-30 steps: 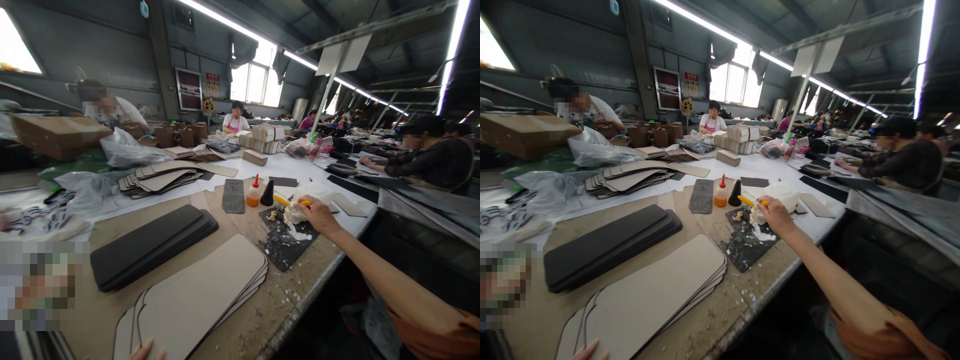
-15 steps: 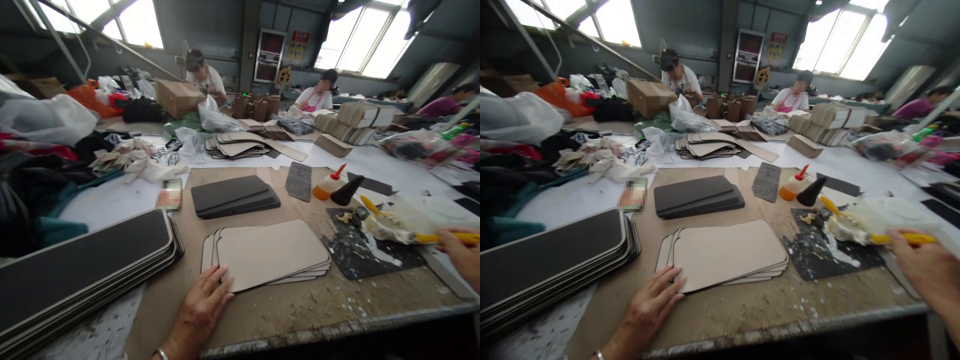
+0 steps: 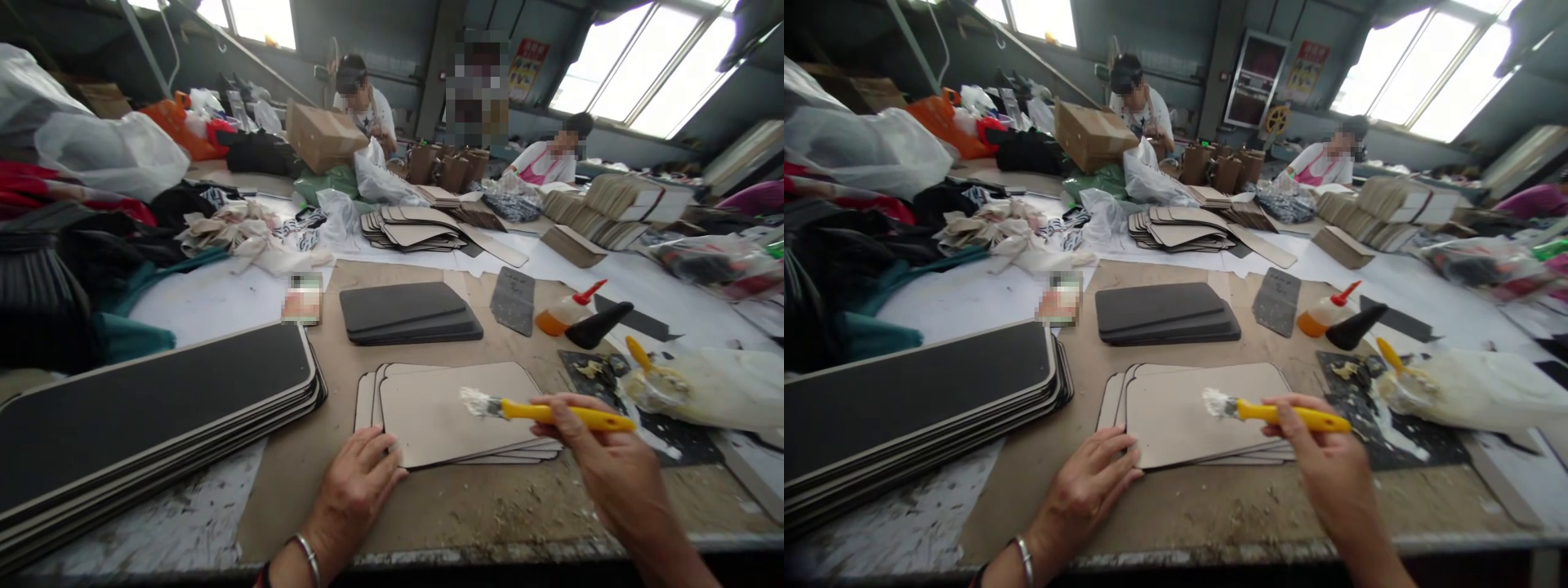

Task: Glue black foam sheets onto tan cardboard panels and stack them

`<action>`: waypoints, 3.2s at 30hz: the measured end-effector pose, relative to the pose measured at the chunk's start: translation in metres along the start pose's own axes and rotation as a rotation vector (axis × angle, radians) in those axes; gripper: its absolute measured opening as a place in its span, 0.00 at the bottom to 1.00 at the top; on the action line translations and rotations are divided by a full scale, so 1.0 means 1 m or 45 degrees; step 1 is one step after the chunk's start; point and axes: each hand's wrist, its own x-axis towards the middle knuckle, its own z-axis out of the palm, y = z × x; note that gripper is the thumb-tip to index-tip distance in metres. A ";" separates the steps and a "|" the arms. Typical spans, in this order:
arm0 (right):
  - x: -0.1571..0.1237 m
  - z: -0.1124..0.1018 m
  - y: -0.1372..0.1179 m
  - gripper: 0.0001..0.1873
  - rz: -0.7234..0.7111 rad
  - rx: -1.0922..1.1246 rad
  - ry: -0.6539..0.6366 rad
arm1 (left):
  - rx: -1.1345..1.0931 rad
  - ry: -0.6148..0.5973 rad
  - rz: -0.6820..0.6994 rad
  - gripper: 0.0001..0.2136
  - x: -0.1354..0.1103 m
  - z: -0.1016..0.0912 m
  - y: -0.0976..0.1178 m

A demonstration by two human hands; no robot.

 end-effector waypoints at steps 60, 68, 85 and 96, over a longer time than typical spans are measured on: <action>-0.014 -0.002 0.003 0.13 -0.398 -0.721 0.208 | -0.008 -0.034 0.073 0.07 -0.014 0.010 -0.010; -0.069 0.073 -0.040 0.07 -0.698 -0.389 -0.003 | -0.113 0.027 -0.015 0.07 -0.012 0.008 -0.006; -0.055 0.033 -0.006 0.15 -0.091 -0.336 0.285 | -0.091 0.025 -0.019 0.07 -0.014 0.007 -0.006; -0.083 0.058 -0.012 0.14 -0.028 0.023 0.051 | -0.045 -0.046 0.037 0.08 -0.017 0.007 -0.009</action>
